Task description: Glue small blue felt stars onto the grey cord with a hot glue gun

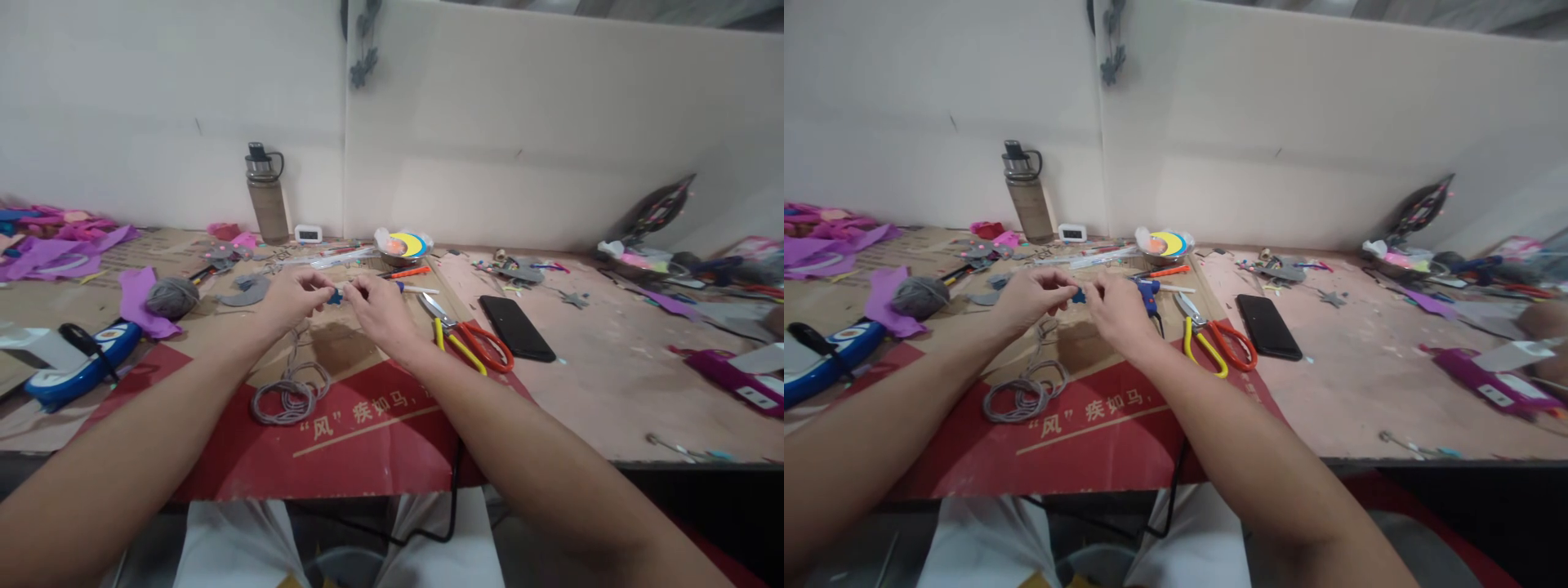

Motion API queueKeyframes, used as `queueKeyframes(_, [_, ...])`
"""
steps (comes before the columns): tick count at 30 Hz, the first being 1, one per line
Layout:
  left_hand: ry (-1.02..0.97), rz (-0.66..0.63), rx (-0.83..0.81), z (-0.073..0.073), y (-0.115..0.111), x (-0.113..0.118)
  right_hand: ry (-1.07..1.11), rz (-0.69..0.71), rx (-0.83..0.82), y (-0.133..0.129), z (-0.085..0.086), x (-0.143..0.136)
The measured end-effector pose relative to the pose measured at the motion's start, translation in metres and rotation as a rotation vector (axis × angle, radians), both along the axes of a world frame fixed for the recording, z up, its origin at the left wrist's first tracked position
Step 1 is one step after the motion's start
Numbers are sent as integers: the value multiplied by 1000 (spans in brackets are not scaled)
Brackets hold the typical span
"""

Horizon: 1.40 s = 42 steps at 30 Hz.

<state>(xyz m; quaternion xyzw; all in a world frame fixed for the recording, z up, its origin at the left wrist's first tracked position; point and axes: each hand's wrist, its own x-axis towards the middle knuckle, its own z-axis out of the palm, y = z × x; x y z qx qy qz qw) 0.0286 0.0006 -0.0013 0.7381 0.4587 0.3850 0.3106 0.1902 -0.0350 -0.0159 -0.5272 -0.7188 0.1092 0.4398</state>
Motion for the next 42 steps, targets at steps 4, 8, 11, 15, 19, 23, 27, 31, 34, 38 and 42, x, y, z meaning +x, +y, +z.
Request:
queueKeyframes(4, [-56,-10,34,-5,2,1,29,8,-65,-2,1,-4])
queueKeyframes(8, [-141,-7,70,-9,3,2,131,58,-134,2,-4,-7])
queueKeyframes(11, [-210,-14,82,-12,5,2,230,144,-171,7,-14,-9])
queueKeyframes(15, [-307,20,58,-13,10,-1,192,191,-215,8,-20,-11])
queueKeyframes(19, [-560,121,41,-4,15,-6,-83,230,-92,-5,-15,-16])
queueKeyframes(23, [-959,148,-83,11,24,-16,-380,355,31,-21,-10,-23])
queueKeyframes(27, [-1279,197,-319,22,37,-31,-620,516,187,-29,-9,-26])
queueKeyframes(31, [-1410,182,-355,24,45,-41,-559,508,174,-27,-2,-18])
queueKeyframes(34, [-1361,213,-327,23,46,-42,-404,182,79,-17,4,-3])
queueKeyframes(38, [-1221,188,-228,23,39,-37,-488,-299,-105,2,2,25])
queueKeyframes(42, [-1140,64,-69,27,26,-29,-510,-442,-387,19,-10,43])
